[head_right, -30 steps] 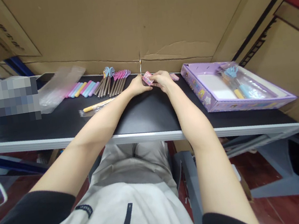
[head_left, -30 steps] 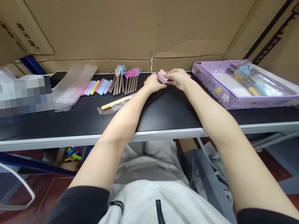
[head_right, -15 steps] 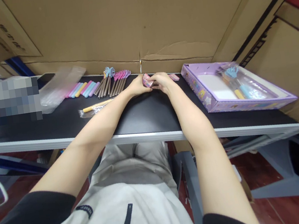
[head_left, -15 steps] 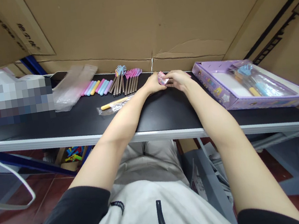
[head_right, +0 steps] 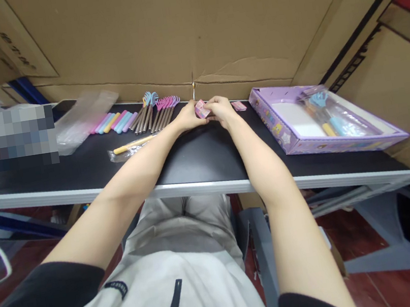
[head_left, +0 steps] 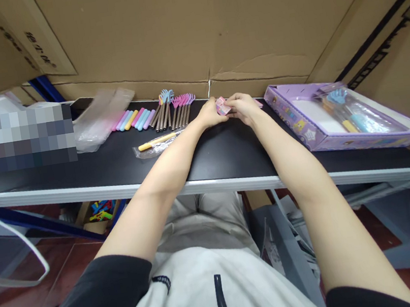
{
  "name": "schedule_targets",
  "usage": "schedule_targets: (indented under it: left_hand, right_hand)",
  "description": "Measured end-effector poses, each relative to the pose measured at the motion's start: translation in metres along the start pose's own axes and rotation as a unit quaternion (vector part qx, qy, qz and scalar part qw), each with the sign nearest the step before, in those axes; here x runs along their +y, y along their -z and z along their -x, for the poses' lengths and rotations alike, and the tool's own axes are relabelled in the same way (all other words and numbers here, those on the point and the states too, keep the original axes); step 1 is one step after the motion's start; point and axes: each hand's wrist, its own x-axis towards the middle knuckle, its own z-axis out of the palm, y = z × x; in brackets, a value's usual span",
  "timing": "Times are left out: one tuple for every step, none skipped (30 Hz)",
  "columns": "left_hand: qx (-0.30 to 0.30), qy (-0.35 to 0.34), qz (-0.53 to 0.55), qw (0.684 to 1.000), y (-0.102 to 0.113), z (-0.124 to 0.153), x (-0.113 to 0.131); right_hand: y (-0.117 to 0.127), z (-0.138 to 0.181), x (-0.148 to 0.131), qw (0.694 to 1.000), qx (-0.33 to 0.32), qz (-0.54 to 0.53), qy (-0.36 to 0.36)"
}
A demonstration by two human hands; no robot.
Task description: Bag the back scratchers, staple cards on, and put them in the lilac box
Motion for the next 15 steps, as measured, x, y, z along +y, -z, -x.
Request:
schedule_targets:
  left_hand:
    - [-0.005,0.013,-0.013,1.000,0.001,0.002,0.004]
    - [-0.012,0.027,-0.027,0.999,0.003,0.004,0.007]
    - [-0.019,0.040,-0.041,0.998,0.003,0.006,0.011]
    - [-0.025,0.052,-0.055,0.997,0.004,0.008,0.014]
    - [-0.030,0.060,-0.068,0.995,0.005,0.010,0.017]
    - [-0.033,0.063,-0.080,0.994,0.005,0.012,0.020]
    - [-0.035,0.063,-0.089,0.993,0.005,0.013,0.022]
    - [-0.037,0.060,-0.096,0.993,0.005,0.014,0.024]
    - [-0.038,0.056,-0.099,0.993,0.006,0.015,0.025]
    - [-0.039,0.052,-0.100,0.993,0.006,0.016,0.026]
    - [-0.038,0.048,-0.099,0.993,0.006,0.017,0.027]
    - [-0.037,0.044,-0.097,0.994,0.006,0.017,0.027]
    - [-0.035,0.043,-0.095,0.994,0.007,0.017,0.027]
    - [-0.033,0.044,-0.093,0.994,0.007,0.017,0.027]
    - [-0.031,0.046,-0.091,0.994,0.007,0.017,0.027]
  right_hand:
    - [0.001,-0.002,0.001,1.000,0.002,-0.003,0.002]
    - [0.002,-0.004,0.003,1.000,0.003,-0.007,0.004]
    - [0.003,-0.006,0.004,1.000,0.001,-0.009,0.006]
    - [0.004,-0.008,0.005,1.000,0.000,-0.009,0.009]
    - [0.005,-0.010,0.006,1.000,0.000,-0.006,0.012]
    - [0.006,-0.011,0.007,1.000,0.002,0.000,0.015]
    - [0.007,-0.012,0.007,1.000,0.005,0.006,0.016]
    - [0.007,-0.012,0.007,1.000,0.010,0.012,0.017]
    - [0.007,-0.012,0.007,1.000,0.013,0.017,0.017]
    - [0.006,-0.011,0.007,1.000,0.015,0.022,0.017]
    - [0.006,-0.010,0.007,0.999,0.014,0.026,0.016]
    - [0.005,-0.009,0.007,0.999,0.010,0.029,0.017]
    - [0.004,-0.008,0.007,0.999,0.006,0.034,0.019]
    - [0.003,-0.008,0.008,0.999,0.002,0.041,0.026]
    - [0.003,-0.009,0.009,0.998,0.002,0.052,0.037]
